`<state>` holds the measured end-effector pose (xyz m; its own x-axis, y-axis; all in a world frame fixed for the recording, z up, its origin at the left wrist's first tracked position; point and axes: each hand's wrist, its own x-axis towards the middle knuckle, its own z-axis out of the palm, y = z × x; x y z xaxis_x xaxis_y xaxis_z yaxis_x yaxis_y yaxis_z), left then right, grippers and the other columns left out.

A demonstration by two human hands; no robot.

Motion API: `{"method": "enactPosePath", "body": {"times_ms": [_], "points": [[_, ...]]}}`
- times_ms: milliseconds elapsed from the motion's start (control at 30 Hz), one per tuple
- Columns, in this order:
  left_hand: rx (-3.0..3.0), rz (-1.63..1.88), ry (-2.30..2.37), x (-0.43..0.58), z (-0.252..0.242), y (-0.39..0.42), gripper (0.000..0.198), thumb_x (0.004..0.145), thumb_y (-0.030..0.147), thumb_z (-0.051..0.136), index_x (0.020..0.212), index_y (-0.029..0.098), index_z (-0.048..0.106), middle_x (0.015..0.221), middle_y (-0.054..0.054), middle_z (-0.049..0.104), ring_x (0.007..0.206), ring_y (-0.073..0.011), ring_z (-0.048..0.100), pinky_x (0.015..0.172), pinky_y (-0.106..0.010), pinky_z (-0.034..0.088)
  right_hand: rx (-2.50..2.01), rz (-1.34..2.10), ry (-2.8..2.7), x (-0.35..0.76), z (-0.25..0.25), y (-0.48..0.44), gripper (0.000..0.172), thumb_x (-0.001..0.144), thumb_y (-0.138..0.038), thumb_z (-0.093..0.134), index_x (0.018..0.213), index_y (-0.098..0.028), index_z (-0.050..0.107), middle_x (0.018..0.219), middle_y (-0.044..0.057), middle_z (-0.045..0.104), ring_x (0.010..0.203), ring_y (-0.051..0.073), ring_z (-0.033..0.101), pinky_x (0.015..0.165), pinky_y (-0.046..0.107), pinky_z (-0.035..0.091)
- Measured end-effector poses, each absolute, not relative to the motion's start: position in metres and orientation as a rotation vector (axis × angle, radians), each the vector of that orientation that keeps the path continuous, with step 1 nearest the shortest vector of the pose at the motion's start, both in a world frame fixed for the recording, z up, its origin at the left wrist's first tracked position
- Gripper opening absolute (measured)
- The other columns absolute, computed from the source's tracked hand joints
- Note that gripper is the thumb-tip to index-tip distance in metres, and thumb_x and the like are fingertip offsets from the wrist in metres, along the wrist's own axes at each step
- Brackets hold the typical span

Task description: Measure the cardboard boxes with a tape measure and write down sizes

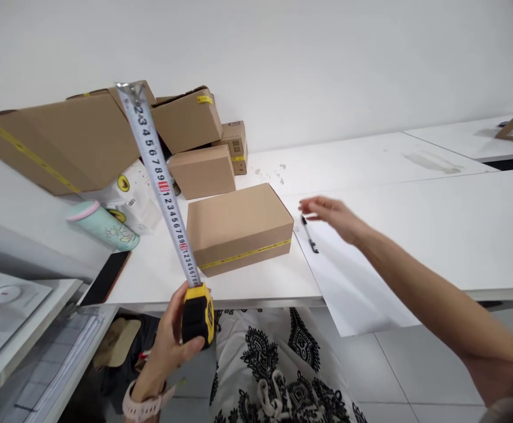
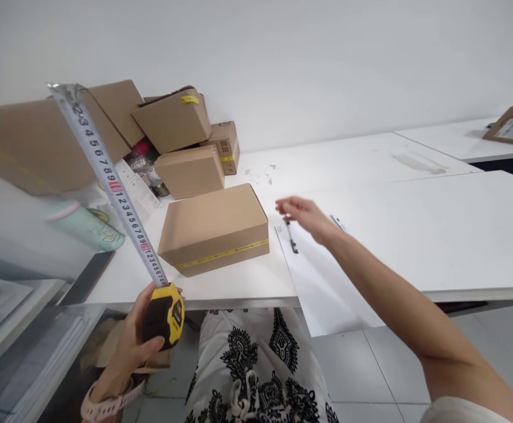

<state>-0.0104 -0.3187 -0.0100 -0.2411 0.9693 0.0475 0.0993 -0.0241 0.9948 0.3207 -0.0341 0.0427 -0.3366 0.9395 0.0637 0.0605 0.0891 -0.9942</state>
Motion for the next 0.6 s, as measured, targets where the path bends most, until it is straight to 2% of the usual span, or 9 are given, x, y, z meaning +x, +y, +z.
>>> {"method": "enactPosePath", "body": {"times_ms": [67,167,233,300,400,467,533,600], "points": [[1.138,1.436,1.457,-0.019,-0.016,-0.308,0.096,0.065,0.045,0.087,0.145,0.021,0.040,0.134,-0.016,0.059,0.122,-0.0366,0.057,0.099,-0.041,0.048,-1.160,1.522,-1.537,0.314,0.008,-0.048,0.020,0.080,-0.025,0.070,0.099,-0.019,0.071,0.111,0.013,0.071,0.105,0.024,0.066,0.096,0.042,0.053],[1.064,1.534,1.383,-0.026,-0.027,-0.286,0.099,0.060,0.051,0.088,0.143,0.022,0.042,0.129,-0.014,0.062,0.118,-0.0373,0.060,0.095,-0.042,0.052,-1.184,1.614,-1.600,0.301,-0.017,-0.070,0.040,0.075,-0.008,0.062,0.111,-0.022,0.068,0.128,0.011,0.066,0.116,0.025,0.061,0.103,0.043,0.048],[1.024,1.583,1.297,-0.031,-0.030,-0.271,0.102,0.055,0.054,0.088,0.142,0.023,0.045,0.123,-0.014,0.065,0.111,-0.0388,0.065,0.088,-0.045,0.055,-1.121,1.625,-1.670,0.294,-0.015,-0.083,0.047,0.077,-0.008,0.058,0.121,-0.023,0.063,0.133,0.010,0.062,0.118,0.024,0.060,0.104,0.044,0.047],[1.031,1.584,1.224,-0.036,-0.022,-0.260,0.100,0.053,0.052,0.088,0.140,0.024,0.047,0.117,-0.013,0.069,0.105,-0.0386,0.068,0.083,-0.045,0.057,-1.104,1.584,-1.718,0.291,0.000,-0.092,0.044,0.082,-0.016,0.060,0.126,-0.022,0.059,0.131,0.012,0.060,0.114,0.025,0.060,0.101,0.045,0.049],[1.049,1.566,1.167,-0.041,0.013,-0.255,0.091,0.053,0.047,0.089,0.134,0.023,0.055,0.110,-0.012,0.072,0.100,-0.0377,0.070,0.082,-0.044,0.059,-1.088,1.477,-1.723,0.295,0.037,-0.104,0.049,0.084,-0.036,0.068,0.129,-0.022,0.055,0.118,0.010,0.060,0.099,0.023,0.061,0.089,0.042,0.056],[1.007,1.567,1.164,-0.039,0.046,-0.257,0.084,0.052,0.046,0.089,0.127,0.022,0.061,0.102,-0.011,0.074,0.096,-0.0376,0.072,0.080,-0.046,0.060,-1.042,1.450,-1.693,0.300,0.065,-0.111,0.055,0.083,-0.043,0.070,0.131,-0.024,0.052,0.106,0.006,0.060,0.083,0.019,0.062,0.074,0.039,0.059],[0.918,1.581,1.189,-0.031,0.080,-0.259,0.075,0.055,0.045,0.087,0.122,0.021,0.065,0.100,-0.011,0.075,0.096,-0.0375,0.072,0.080,-0.047,0.061,-1.029,1.387,-1.642,0.303,0.086,-0.116,0.061,0.079,-0.045,0.074,0.132,-0.026,0.051,0.095,0.003,0.059,0.072,0.017,0.060,0.058,0.033,0.056],[0.788,1.602,1.245,-0.021,0.109,-0.260,0.067,0.056,0.043,0.085,0.116,0.019,0.068,0.098,-0.011,0.076,0.095,-0.0376,0.073,0.078,-0.049,0.062,-1.051,1.334,-1.603,0.302,0.096,-0.116,0.063,0.077,-0.042,0.077,0.132,-0.027,0.050,0.089,0.001,0.056,0.067,0.016,0.058,0.047,0.029,0.051]]}}
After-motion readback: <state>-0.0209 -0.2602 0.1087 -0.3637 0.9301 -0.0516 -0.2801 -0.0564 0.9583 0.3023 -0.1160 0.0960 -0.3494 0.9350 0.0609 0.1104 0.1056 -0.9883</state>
